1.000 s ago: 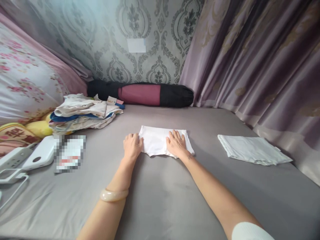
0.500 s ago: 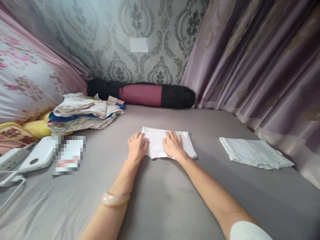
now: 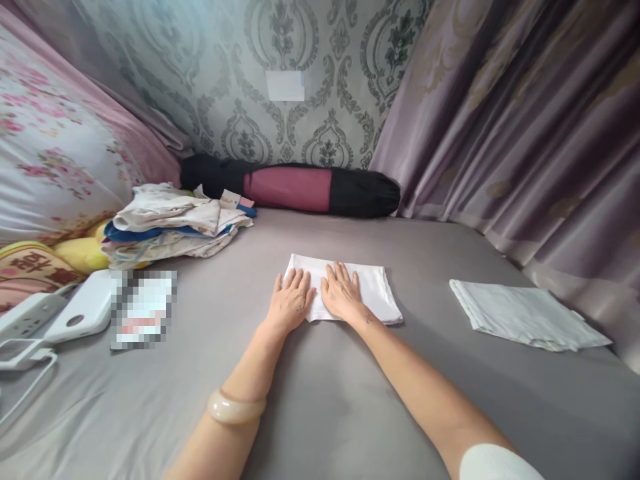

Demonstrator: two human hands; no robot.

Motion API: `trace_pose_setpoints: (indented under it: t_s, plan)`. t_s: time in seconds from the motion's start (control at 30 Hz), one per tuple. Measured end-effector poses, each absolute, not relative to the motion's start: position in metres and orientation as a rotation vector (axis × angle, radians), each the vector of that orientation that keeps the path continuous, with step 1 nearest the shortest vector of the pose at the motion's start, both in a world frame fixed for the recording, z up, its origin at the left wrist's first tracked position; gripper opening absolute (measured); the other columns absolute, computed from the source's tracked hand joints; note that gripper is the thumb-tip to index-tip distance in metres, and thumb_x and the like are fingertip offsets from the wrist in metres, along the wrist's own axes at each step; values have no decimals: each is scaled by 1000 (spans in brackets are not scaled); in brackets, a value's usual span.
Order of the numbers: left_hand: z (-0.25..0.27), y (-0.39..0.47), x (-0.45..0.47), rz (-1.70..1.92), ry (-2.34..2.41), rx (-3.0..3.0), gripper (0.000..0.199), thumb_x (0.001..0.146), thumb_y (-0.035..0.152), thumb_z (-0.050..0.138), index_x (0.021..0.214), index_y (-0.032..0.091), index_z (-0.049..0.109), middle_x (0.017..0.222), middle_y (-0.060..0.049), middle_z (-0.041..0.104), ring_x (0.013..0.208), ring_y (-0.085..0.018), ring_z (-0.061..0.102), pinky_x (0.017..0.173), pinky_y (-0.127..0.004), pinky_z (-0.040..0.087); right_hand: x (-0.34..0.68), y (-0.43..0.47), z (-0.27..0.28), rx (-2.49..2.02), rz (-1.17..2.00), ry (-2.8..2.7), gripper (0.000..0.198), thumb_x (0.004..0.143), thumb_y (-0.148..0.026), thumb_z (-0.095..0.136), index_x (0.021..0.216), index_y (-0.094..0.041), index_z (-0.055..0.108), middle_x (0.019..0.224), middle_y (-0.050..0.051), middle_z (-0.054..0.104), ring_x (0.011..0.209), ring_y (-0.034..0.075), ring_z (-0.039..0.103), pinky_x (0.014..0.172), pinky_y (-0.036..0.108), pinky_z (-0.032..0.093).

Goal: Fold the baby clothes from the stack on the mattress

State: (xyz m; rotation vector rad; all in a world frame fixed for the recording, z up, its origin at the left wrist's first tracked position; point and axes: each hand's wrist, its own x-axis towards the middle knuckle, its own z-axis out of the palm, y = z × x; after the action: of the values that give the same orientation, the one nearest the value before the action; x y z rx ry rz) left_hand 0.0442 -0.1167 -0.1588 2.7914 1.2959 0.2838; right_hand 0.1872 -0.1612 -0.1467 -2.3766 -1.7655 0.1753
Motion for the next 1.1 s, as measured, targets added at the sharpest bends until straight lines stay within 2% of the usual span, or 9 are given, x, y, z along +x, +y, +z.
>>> trace_pose_setpoints:
  t_s: [0.17, 0.3, 0.5, 0.63, 0.8, 0.93, 1.1]
  plan:
    - [-156, -115, 43, 493, 1330, 2709, 43, 99, 29, 32, 137, 20, 50, 145, -13, 51, 140, -27, 39, 117, -56, 21, 180, -157, -139, -2306, 167, -1829, 57, 100, -33, 23, 150, -9, 33, 159, 17, 25, 148, 28, 18, 118, 53, 9]
    - [-157, -110, 37, 501, 1459, 2637, 42, 96, 20, 34, 134, 19, 52, 145, -15, 51, 139, -30, 40, 114, -56, 25, 169, -151, -139, -2228, 180, -1893, 57, 101, -34, 22, 151, -10, 32, 160, 15, 25, 148, 26, 18, 118, 49, 9]
    - [-160, -109, 34, 471, 1464, 2570, 38, 95, 18, 36, 129, 20, 52, 145, -16, 50, 137, -29, 42, 110, -53, 30, 164, -149, -145, -2222, 167, -1884, 55, 101, -33, 23, 150, -12, 35, 158, 14, 29, 147, 25, 21, 118, 49, 10]
    - [-157, -108, 35, 541, 1481, 2491, 33, 94, 18, 36, 120, 21, 57, 138, -14, 56, 134, -27, 45, 109, -49, 32, 165, -149, -143, -2231, 174, -1891, 55, 100, -33, 24, 149, -12, 36, 158, 14, 30, 146, 27, 23, 117, 50, 12]
    - [-155, -100, 33, 840, 1461, 2272, 30, 91, 18, 38, 109, 18, 62, 113, -11, 69, 109, -23, 61, 97, -37, 44, 155, -137, -137, -2233, 159, -1878, 53, 99, -31, 27, 145, -8, 41, 155, 18, 35, 145, 29, 26, 117, 51, 14]
    - [-148, -95, 32, 1123, 1555, 1910, 28, 90, 26, 40, 100, 18, 65, 102, -10, 71, 96, -22, 65, 89, -34, 48, 142, -120, -135, -2211, 185, -1870, 55, 98, -30, 26, 147, -8, 37, 156, 16, 33, 146, 27, 23, 118, 49, 12]
    - [-139, -93, 29, 1183, 1598, 1569, 23, 85, 27, 45, 89, 18, 66, 89, -6, 73, 84, -19, 66, 81, -29, 49, 133, -108, -140, -2209, 278, -1877, 58, 99, -34, 23, 151, -9, 32, 159, 14, 28, 148, 26, 20, 119, 49, 10]
